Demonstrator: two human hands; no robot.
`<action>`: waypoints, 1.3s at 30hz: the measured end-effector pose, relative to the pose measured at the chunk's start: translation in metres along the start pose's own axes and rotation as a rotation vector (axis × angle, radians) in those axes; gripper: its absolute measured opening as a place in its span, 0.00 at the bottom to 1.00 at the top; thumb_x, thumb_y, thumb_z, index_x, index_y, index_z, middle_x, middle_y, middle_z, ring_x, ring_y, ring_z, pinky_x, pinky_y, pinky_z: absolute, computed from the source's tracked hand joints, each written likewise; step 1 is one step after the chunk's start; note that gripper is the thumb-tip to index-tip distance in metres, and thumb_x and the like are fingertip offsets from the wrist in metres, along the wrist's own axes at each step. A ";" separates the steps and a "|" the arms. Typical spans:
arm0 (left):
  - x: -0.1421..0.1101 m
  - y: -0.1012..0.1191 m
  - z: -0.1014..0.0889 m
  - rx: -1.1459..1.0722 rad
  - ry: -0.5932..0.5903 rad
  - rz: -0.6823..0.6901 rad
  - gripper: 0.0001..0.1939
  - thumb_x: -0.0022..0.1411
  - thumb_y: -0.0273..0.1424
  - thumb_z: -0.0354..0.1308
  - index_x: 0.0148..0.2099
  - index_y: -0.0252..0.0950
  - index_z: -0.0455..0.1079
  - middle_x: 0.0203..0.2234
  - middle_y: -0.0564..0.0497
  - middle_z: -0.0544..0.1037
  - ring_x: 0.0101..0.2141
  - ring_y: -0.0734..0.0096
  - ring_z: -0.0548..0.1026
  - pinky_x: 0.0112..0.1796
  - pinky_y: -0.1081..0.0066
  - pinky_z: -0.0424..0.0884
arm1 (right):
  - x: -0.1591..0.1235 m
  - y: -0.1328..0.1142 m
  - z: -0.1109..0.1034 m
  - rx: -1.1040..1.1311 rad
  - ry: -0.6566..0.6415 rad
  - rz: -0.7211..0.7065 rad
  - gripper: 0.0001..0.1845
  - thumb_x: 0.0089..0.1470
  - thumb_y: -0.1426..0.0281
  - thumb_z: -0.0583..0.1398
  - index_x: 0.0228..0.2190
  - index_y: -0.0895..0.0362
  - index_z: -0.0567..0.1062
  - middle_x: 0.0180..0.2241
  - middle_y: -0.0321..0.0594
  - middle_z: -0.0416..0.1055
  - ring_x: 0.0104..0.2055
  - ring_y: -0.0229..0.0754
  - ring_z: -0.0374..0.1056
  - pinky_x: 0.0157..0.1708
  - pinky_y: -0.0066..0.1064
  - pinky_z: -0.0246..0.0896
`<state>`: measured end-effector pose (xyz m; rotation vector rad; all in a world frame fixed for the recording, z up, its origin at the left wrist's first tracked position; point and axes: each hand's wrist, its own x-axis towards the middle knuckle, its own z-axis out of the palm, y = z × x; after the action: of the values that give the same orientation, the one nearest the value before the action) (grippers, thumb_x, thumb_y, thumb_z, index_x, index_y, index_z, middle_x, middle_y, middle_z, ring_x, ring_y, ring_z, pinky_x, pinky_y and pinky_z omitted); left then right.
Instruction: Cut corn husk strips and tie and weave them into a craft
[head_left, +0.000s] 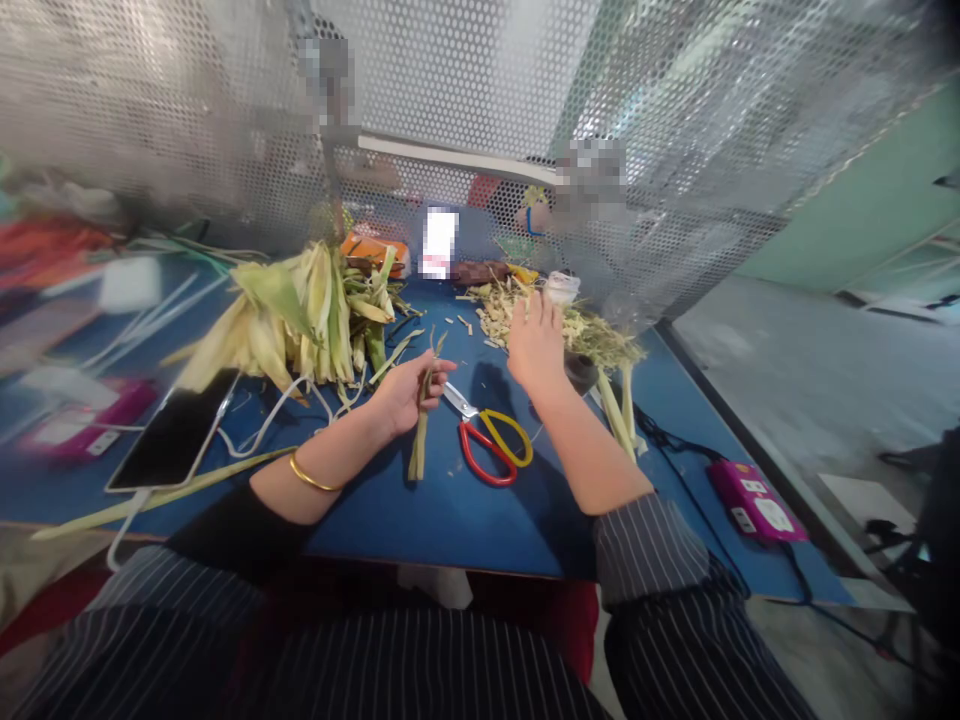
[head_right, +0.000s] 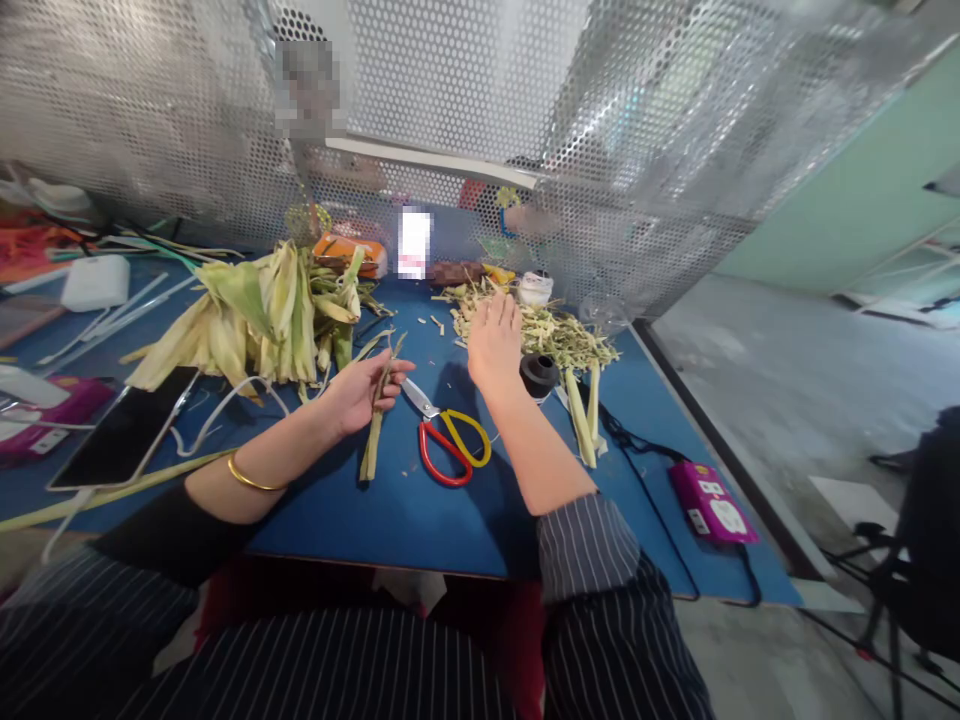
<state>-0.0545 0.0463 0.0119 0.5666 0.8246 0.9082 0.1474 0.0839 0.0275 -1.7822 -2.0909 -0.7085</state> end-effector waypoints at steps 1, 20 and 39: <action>-0.001 0.000 0.000 -0.005 0.006 0.011 0.13 0.63 0.32 0.53 0.32 0.29 0.72 0.20 0.53 0.65 0.17 0.84 0.62 0.14 0.81 0.52 | -0.004 -0.004 -0.005 0.006 0.014 -0.057 0.30 0.52 0.77 0.52 0.57 0.72 0.60 0.57 0.62 0.58 0.62 0.60 0.49 0.59 0.50 0.39; -0.006 -0.004 0.004 -0.196 -0.063 0.164 0.08 0.61 0.28 0.55 0.40 0.33 0.75 0.27 0.49 0.75 0.28 0.77 0.73 0.36 0.73 0.71 | -0.078 -0.070 -0.028 1.271 -0.471 0.219 0.14 0.51 0.60 0.59 0.22 0.56 0.68 0.20 0.32 0.64 0.23 0.35 0.59 0.26 0.28 0.56; -0.005 -0.004 0.003 0.461 0.179 0.455 0.12 0.62 0.36 0.53 0.38 0.32 0.71 0.30 0.46 0.77 0.26 0.74 0.74 0.25 0.74 0.67 | -0.069 -0.053 -0.042 1.562 -0.441 0.519 0.12 0.46 0.66 0.64 0.34 0.55 0.71 0.18 0.26 0.63 0.17 0.30 0.58 0.17 0.24 0.56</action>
<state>-0.0519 0.0395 0.0131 1.1183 1.1018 1.2018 0.1042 -0.0021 0.0174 -1.2883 -1.3320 1.2293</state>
